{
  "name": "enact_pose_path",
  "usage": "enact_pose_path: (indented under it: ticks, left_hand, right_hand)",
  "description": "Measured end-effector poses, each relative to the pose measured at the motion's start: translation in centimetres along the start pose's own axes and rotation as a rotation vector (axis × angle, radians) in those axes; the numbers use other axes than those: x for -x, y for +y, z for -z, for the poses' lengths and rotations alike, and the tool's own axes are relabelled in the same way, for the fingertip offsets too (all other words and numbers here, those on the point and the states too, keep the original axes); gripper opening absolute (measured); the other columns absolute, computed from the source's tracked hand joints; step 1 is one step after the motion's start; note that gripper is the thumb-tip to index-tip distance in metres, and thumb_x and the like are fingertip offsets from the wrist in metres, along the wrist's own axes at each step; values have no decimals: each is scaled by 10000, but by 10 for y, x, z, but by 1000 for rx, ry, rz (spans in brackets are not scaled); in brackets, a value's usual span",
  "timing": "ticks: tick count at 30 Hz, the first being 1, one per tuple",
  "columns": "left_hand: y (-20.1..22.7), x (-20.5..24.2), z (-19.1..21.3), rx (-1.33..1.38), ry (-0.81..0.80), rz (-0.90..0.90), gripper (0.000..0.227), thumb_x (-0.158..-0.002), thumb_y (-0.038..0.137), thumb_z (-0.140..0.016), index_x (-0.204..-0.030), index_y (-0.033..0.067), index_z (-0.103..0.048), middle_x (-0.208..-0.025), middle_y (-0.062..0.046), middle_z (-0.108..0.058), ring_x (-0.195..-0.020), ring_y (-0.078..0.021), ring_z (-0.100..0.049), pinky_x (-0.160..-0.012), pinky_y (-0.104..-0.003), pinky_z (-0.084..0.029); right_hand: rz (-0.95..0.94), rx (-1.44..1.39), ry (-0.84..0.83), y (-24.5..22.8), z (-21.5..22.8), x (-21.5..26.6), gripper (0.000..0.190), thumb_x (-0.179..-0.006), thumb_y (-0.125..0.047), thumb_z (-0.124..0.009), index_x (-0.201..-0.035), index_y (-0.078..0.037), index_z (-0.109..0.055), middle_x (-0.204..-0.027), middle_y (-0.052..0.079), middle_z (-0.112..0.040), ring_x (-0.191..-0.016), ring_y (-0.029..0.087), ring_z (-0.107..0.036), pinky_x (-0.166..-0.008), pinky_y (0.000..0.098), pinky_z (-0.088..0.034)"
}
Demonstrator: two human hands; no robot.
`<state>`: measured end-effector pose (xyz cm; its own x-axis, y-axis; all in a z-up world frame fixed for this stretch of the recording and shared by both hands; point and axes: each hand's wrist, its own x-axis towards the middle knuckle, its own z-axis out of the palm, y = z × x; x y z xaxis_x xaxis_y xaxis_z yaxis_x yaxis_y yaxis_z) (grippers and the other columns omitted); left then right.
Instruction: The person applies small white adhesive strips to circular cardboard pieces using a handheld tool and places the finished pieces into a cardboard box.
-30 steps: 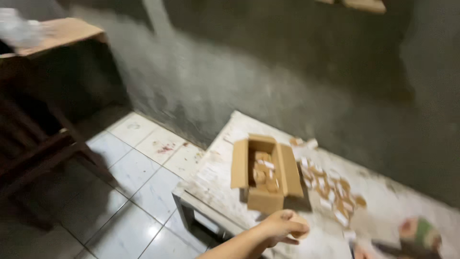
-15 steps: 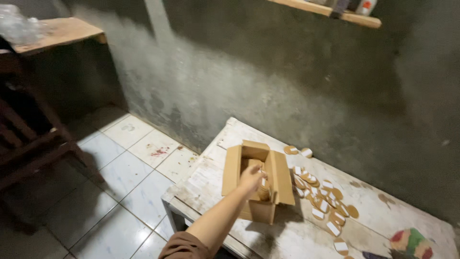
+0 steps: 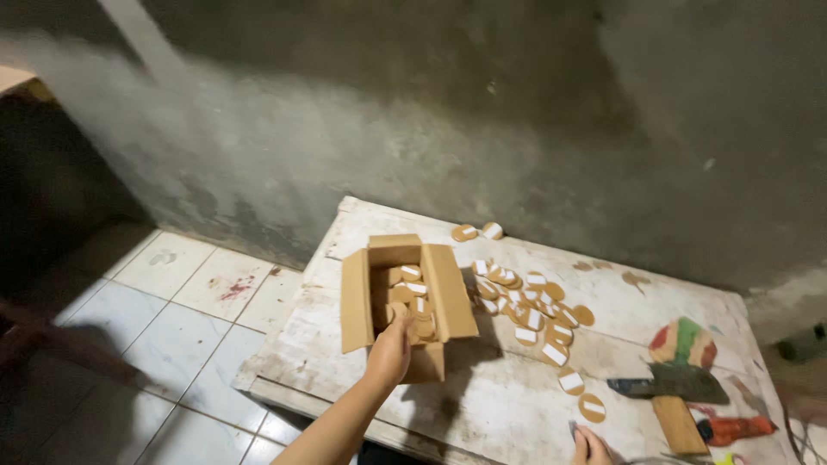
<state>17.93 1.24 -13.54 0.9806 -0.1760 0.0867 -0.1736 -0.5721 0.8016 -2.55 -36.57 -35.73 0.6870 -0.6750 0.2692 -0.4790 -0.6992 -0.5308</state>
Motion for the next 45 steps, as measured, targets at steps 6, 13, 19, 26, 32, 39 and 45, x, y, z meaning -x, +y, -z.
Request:
enact_pose_path:
  ticks: [6, 13, 19, 26, 32, 39, 45]
  left_hand:
    - [-28, 23, -37, -513, -48, -361, 449, -846, 304, -405, -1224, 64, -437, -1274, -86, -451, -1250, -277, -303, -1015, -519, -140]
    - [-30, 39, -52, -919, 86, -509, 564, -746, 305, -496, -1265, 107, -399, -1393, -78, -287, -1306, -265, -195, -918, -688, -180]
    - [30, 40, -58, -220, -40, -781, 499, -577, -24, -606, -1058, 99, -564, -1316, -274, -334, -1191, -472, -333, -951, -554, -296]
    - [117, -29, -104, -228, -434, -572, 360, -750, 19, -645, -1102, -2, -574, -1339, -267, -305, -912, -254, -558, -790, -339, -517]
    - [127, -97, -150, -448, -544, 61, 550, -912, 155, -352, -1398, 98, -100, -1474, -120, 65, -1352, -319, 67, -1094, -487, -74]
    - [74, -114, -188, -275, -489, 280, 552, -927, 244, -362, -1355, 108, -41, -1462, -79, 89, -1334, -293, -13, -907, -425, -254]
    - [51, -94, -200, -528, -423, 75, 424, -929, 273, -351, -1252, 23, -238, -1255, -136, -229, -1001, -305, -349, -513, -393, -545]
  right_hand:
    - [61, 133, 27, -84, 24, 1, 215, -879, -279, -489, -895, -244, -701, -773, -7, -673, -755, 204, -596, -738, 309, -457]
    - [439, 221, 157, -57, 6, -11, 123, -766, -252, -569, -753, -261, -691, -481, -50, -526, -426, 123, -433, -465, 281, -397]
    - [294, 160, 177, -74, 11, -1, 171, -726, -149, -582, -737, -280, -692, -584, -40, -580, -554, 181, -503, -571, 348, -455]
    - [276, 201, 216, -77, 7, 4, 166, -756, -163, -580, -750, -296, -680, -603, -41, -565, -597, 196, -527, -554, 350, -451]
    - [432, 84, 485, -45, -33, -7, 123, -730, -178, -588, -698, -262, -671, -607, -47, -566, -554, 202, -445, -561, 340, -404]
    - [276, 269, 278, -76, 3, 5, 150, -736, -212, -552, -715, -309, -665, -622, -86, -551, -616, 173, -496, -575, 325, -424]
    - [114, 282, 135, -89, 9, 9, 135, -797, -293, -551, -754, -338, -671, -655, -95, -588, -744, 158, -558, -674, 332, -470]
